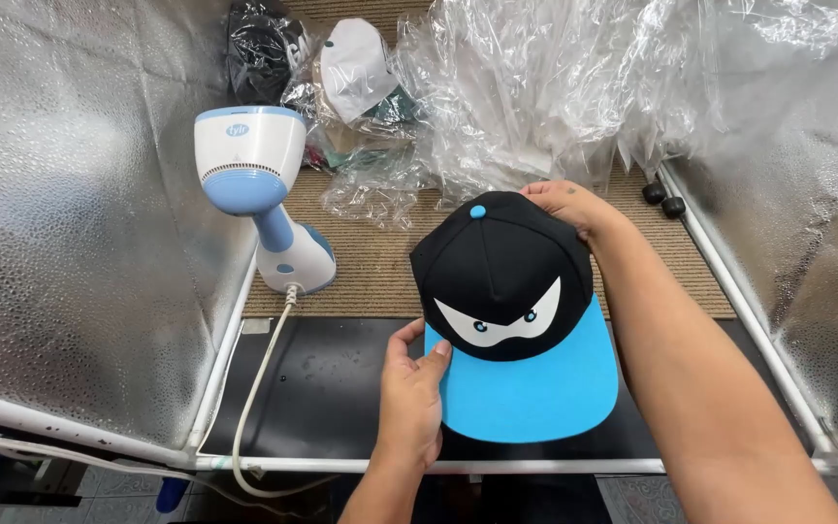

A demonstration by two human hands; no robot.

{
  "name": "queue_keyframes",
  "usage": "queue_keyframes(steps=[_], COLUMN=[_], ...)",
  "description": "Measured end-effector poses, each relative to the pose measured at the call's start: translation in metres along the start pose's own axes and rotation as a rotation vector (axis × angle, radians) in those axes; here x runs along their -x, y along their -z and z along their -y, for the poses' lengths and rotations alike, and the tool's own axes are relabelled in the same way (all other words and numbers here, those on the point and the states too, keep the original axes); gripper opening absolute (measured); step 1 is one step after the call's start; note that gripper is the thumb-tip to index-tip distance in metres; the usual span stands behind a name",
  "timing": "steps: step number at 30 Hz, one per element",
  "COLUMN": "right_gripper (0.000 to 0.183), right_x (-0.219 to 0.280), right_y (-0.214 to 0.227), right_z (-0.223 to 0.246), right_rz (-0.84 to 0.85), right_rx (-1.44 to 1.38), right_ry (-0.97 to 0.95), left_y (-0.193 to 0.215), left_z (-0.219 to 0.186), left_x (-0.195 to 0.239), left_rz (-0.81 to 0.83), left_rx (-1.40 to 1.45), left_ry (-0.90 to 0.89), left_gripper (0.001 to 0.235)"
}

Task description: The person holds a black and blue baseball cap on a table and uses a wooden brush to scrub the surface of the cap. They rotate the cap to clean different sections, including the top and the brim.

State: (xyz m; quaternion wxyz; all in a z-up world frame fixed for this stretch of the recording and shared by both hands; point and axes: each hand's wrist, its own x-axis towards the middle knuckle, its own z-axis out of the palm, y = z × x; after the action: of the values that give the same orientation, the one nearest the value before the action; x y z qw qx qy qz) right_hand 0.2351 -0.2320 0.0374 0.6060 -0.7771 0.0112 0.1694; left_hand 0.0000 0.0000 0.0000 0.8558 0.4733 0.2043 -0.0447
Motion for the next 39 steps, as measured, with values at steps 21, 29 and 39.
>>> queue_keyframes(steps=[21,29,39], right_gripper=[0.083,0.068,0.068], right_x=[0.18,0.175,0.16], right_y=[-0.045,-0.075,-0.027], right_z=[-0.092,-0.128,-0.161], right_rz=[-0.102,-0.268,-0.214], right_rx=[-0.692,-0.735,-0.359], right_ry=[0.293,0.067,0.137], left_y=[0.002,0.017,0.046], left_z=[-0.01,0.001,0.014], left_x=[0.005,-0.004,-0.015], left_rz=[-0.028,-0.021,0.095], left_rx=[-0.198,-0.266,-0.447], left_ry=[-0.067,-0.04,-0.086], left_gripper=[0.051,0.054,0.062])
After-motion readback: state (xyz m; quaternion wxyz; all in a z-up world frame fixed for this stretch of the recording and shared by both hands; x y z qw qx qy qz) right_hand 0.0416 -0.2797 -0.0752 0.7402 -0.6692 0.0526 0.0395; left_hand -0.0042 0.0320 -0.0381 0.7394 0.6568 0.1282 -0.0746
